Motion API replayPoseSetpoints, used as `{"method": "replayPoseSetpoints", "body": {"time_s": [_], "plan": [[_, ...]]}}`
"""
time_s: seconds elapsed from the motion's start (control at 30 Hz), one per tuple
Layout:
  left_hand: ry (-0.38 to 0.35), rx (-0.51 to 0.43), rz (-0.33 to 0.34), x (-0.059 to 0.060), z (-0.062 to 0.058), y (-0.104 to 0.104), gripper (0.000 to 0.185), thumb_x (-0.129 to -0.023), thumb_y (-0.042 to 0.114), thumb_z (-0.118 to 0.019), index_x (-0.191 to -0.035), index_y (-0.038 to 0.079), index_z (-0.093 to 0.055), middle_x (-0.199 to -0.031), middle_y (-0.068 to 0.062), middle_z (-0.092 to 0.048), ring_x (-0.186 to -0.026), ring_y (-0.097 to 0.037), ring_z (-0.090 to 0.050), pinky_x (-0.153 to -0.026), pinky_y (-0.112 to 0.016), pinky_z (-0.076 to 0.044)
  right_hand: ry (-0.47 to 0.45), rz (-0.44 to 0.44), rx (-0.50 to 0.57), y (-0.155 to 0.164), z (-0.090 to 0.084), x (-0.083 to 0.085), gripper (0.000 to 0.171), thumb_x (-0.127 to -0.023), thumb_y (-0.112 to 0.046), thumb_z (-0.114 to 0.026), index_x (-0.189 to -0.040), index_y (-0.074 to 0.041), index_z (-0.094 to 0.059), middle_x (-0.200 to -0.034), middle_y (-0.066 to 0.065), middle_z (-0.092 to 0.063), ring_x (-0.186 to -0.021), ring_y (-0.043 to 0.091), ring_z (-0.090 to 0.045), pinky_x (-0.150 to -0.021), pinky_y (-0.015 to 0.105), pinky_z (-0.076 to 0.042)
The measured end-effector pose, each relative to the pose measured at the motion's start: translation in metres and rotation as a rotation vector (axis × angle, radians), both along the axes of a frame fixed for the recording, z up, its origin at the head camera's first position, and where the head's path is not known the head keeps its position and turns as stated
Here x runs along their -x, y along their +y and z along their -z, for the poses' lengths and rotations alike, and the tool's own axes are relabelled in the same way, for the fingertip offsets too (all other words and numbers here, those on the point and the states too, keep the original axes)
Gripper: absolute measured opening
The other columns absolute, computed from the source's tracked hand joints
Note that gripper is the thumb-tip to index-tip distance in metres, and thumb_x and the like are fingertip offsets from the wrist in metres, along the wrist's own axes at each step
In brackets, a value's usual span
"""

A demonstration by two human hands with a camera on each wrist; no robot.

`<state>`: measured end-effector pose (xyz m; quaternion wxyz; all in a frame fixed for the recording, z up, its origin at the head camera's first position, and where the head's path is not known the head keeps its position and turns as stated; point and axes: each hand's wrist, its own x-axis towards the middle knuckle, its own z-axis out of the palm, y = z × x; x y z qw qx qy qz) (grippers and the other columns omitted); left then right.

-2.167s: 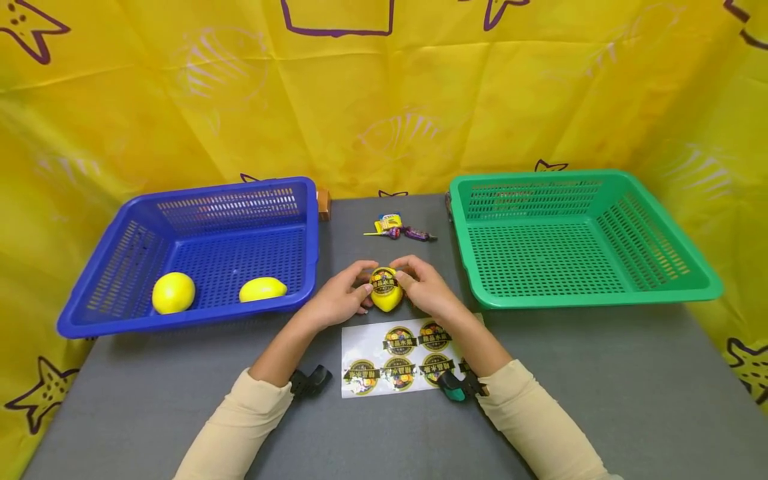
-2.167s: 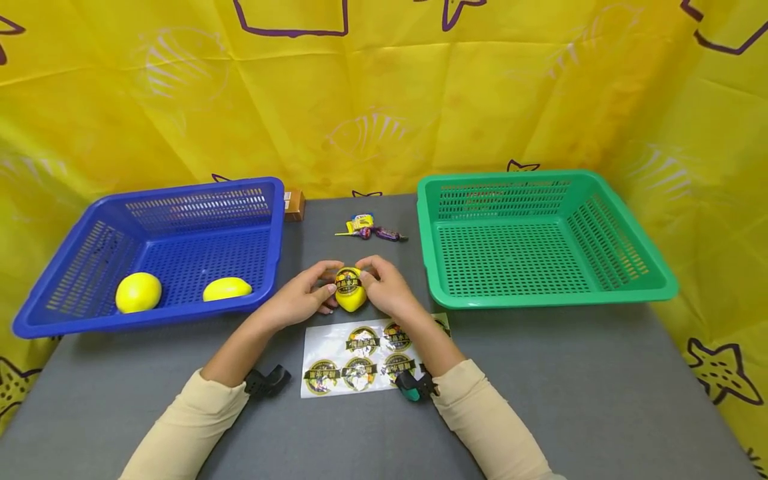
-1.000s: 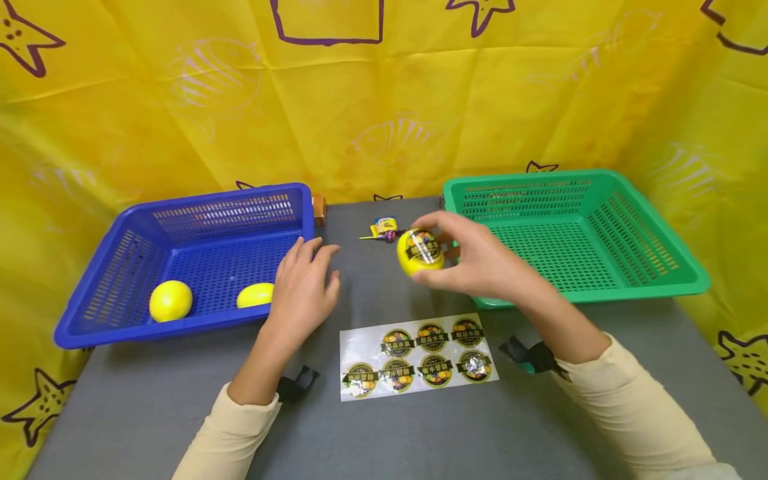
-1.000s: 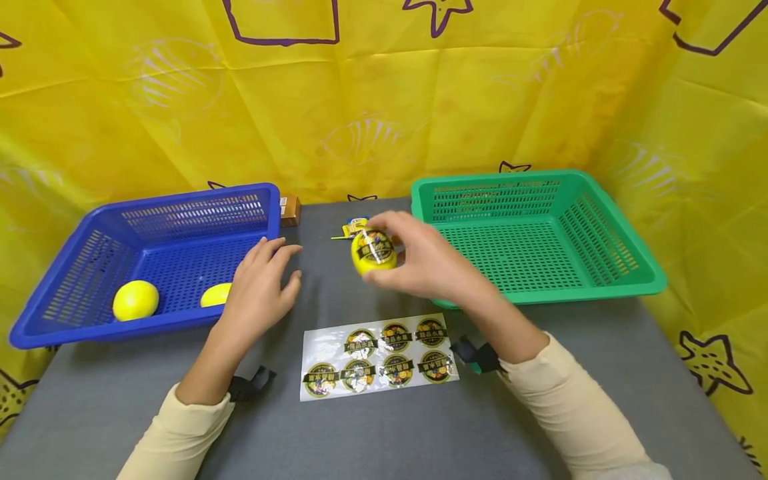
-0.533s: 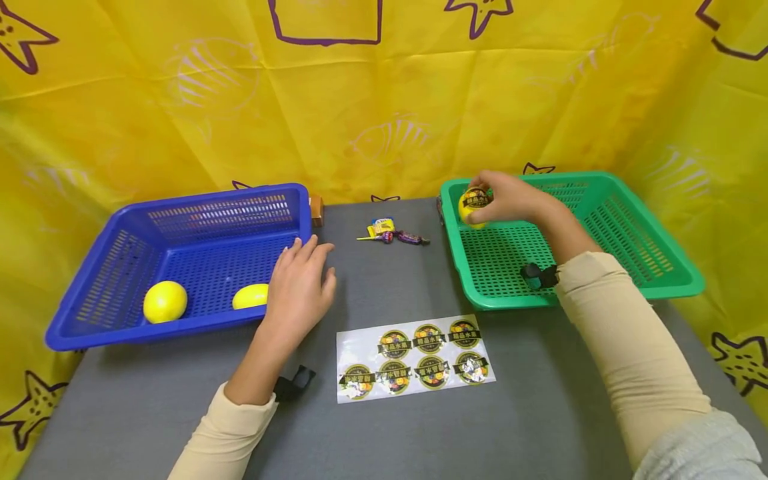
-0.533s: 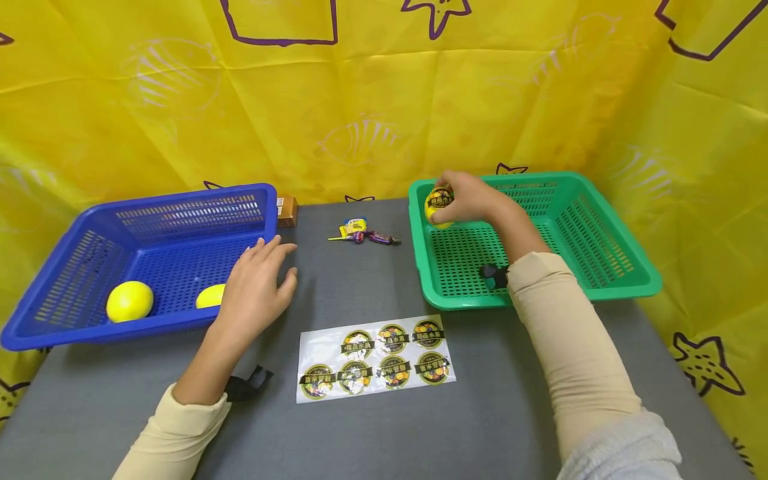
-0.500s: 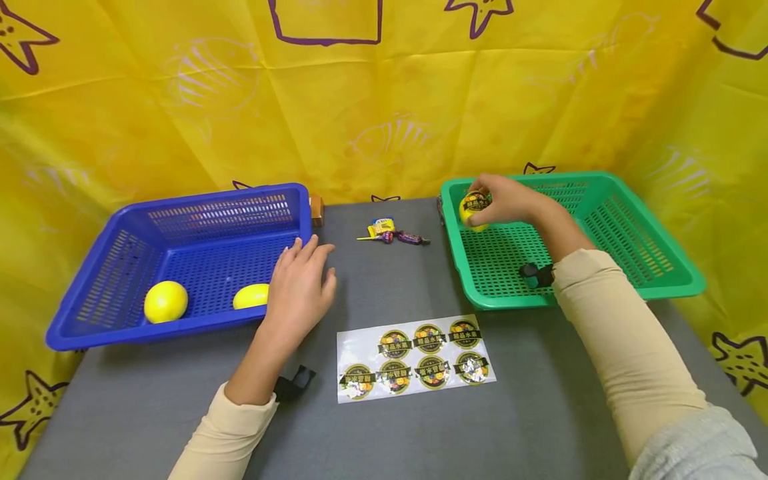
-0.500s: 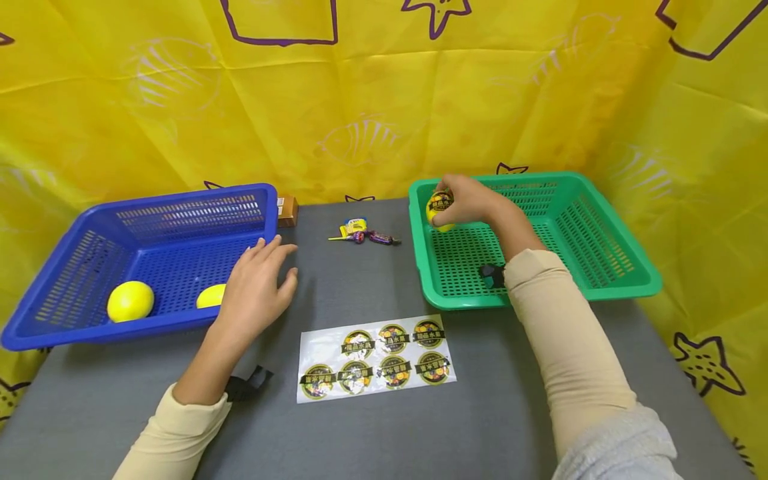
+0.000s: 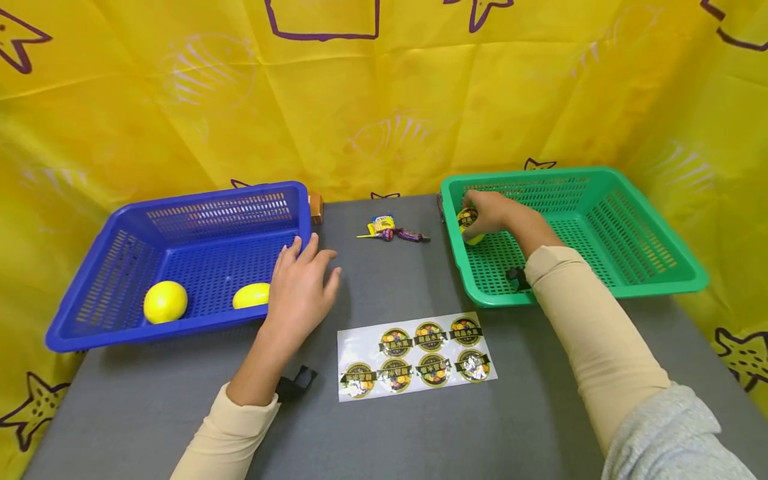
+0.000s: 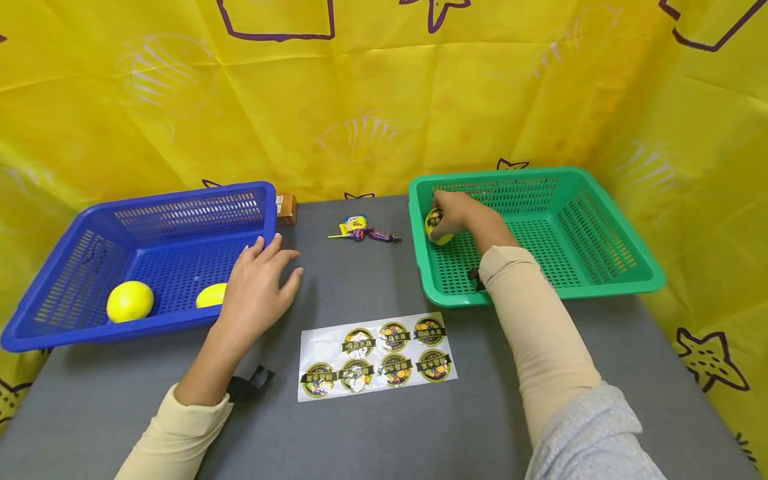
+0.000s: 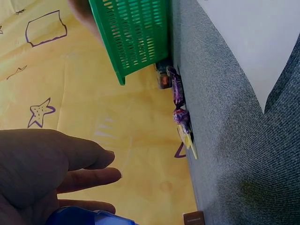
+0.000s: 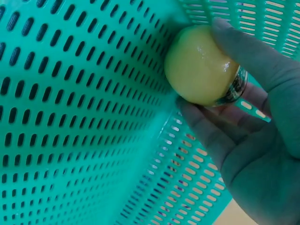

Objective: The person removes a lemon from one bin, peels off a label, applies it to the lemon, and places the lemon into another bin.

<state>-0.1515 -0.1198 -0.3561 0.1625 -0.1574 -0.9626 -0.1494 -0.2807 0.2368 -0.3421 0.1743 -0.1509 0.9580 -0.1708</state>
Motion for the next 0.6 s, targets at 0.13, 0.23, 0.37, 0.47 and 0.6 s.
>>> {"method": "replayPoseSetpoints", "body": {"time_s": [0.13, 0.23, 0.37, 0.47, 0.6], "plan": [[-0.003, 0.009, -0.002, -0.0007, -0.0004, -0.0009, 0.029, -0.094, 0.021, -0.068, -0.116, 0.002, -0.072, -0.143, -0.025, -0.05, -0.135, -0.051, -0.04, -0.114, -0.06, -0.025, -0.002, 0.0, -0.034, -0.0028, -0.0033, -0.0003, 0.065, -0.087, -0.02, -0.08, -0.136, 0.005, -0.045, -0.13, 0.03, -0.051, -0.118, 0.047, -0.049, -0.092, 0.058, -0.044], [0.004, 0.018, -0.001, -0.0005, 0.0004, -0.0007, 0.029, -0.094, 0.021, -0.068, -0.116, 0.002, -0.073, -0.143, -0.026, -0.051, -0.134, -0.051, -0.04, -0.114, -0.06, -0.025, 0.012, -0.021, -0.043, -0.0038, -0.0038, -0.0003, 0.067, -0.087, -0.019, -0.08, -0.137, 0.007, -0.046, -0.132, 0.031, -0.051, -0.12, 0.047, -0.049, -0.094, 0.058, -0.044], [0.006, 0.033, -0.003, -0.0006, 0.0004, -0.0001, 0.028, -0.094, 0.021, -0.069, -0.115, 0.002, -0.073, -0.143, -0.025, -0.051, -0.135, -0.05, -0.04, -0.115, -0.058, -0.025, 0.016, -0.037, -0.041, -0.0053, -0.0037, -0.0007, 0.069, -0.086, -0.017, -0.081, -0.138, 0.01, -0.046, -0.135, 0.033, -0.046, -0.123, 0.048, -0.045, -0.095, 0.058, -0.043], [0.001, 0.039, -0.004, -0.0008, -0.0001, 0.0003, 0.028, -0.093, 0.021, -0.069, -0.115, 0.003, -0.073, -0.144, -0.025, -0.05, -0.135, -0.05, -0.04, -0.115, -0.057, -0.025, 0.007, -0.028, -0.041, -0.0059, -0.0039, -0.0017, 0.069, -0.085, -0.018, -0.082, -0.138, 0.009, -0.045, -0.137, 0.033, -0.043, -0.124, 0.048, -0.043, -0.095, 0.058, -0.043], [0.002, 0.042, 0.001, -0.0009, -0.0003, -0.0002, 0.029, -0.093, 0.021, -0.07, -0.114, 0.003, -0.073, -0.142, -0.024, -0.052, -0.135, -0.05, -0.04, -0.115, -0.057, -0.026, -0.001, -0.032, -0.041, -0.0066, -0.0066, -0.0037, 0.069, -0.086, -0.019, -0.082, -0.138, 0.008, -0.046, -0.141, 0.034, -0.039, -0.127, 0.048, -0.041, -0.096, 0.059, -0.043]]}}
